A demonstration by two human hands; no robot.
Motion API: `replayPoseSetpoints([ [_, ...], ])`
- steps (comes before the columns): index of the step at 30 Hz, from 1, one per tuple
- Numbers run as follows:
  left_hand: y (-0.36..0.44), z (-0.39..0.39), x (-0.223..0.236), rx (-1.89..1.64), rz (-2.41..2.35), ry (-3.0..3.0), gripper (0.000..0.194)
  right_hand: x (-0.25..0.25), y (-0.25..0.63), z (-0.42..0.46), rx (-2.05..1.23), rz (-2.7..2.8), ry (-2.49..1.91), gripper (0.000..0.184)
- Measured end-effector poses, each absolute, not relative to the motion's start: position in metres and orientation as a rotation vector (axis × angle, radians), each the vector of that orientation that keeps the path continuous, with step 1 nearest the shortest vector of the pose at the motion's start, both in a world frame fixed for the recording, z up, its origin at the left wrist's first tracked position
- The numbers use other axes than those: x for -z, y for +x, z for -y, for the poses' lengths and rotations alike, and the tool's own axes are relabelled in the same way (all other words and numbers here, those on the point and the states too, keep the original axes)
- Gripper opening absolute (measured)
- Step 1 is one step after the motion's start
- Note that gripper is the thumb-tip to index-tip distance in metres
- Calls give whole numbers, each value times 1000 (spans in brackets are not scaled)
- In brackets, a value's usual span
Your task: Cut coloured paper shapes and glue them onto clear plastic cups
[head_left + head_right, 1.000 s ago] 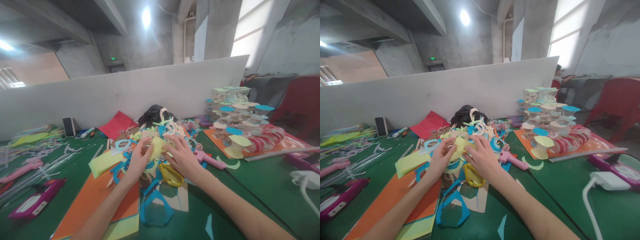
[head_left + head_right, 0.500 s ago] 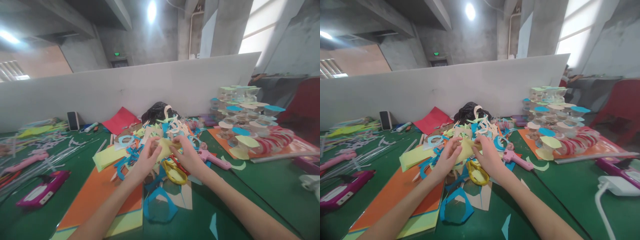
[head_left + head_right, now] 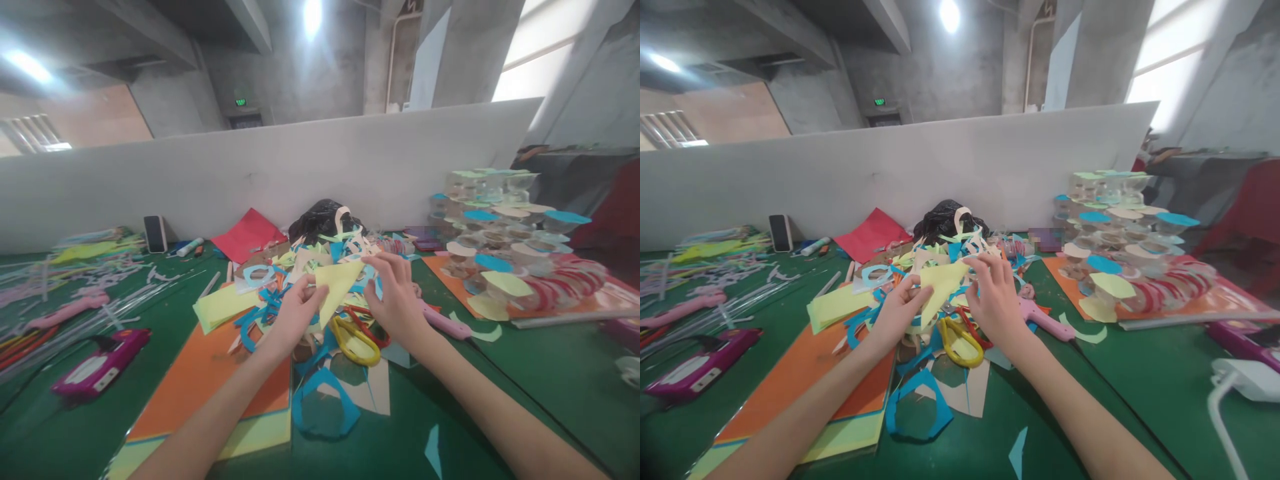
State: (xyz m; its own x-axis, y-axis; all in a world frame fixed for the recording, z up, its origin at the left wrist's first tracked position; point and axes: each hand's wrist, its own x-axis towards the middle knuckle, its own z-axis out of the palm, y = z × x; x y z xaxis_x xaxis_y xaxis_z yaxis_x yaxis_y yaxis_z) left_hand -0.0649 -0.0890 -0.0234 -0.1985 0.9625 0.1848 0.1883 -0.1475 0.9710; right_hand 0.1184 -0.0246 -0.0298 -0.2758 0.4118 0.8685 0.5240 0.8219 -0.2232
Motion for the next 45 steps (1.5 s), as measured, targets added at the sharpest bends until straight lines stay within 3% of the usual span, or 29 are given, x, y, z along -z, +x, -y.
replayPoseSetpoints([
  [4, -59, 91, 20, -1490, -1263, 1176, 44, 30, 116, 31, 340, 2147, -429, 43],
  [10, -54, 94, 20, -1531, -1263, 1124, 48, 33, 116, 27, 406, 2232, -341, 29],
  [22, -55, 96, 15, -1474, -1015, 943, 30, 26, 117, 33, 311, 2196, -245, 23],
  [33, -66, 91, 27, -1420, -1512, 1323, 37, 33, 115, 25, 378, 2272, -199, 19],
  [38, -63, 93, 23, -1401, -1396, 1103, 49, 34, 116, 24, 446, 2285, -221, 18],
  [45, -63, 92, 18, -1424, -1294, 957, 50, 38, 117, 22, 453, 2362, -320, 24],
])
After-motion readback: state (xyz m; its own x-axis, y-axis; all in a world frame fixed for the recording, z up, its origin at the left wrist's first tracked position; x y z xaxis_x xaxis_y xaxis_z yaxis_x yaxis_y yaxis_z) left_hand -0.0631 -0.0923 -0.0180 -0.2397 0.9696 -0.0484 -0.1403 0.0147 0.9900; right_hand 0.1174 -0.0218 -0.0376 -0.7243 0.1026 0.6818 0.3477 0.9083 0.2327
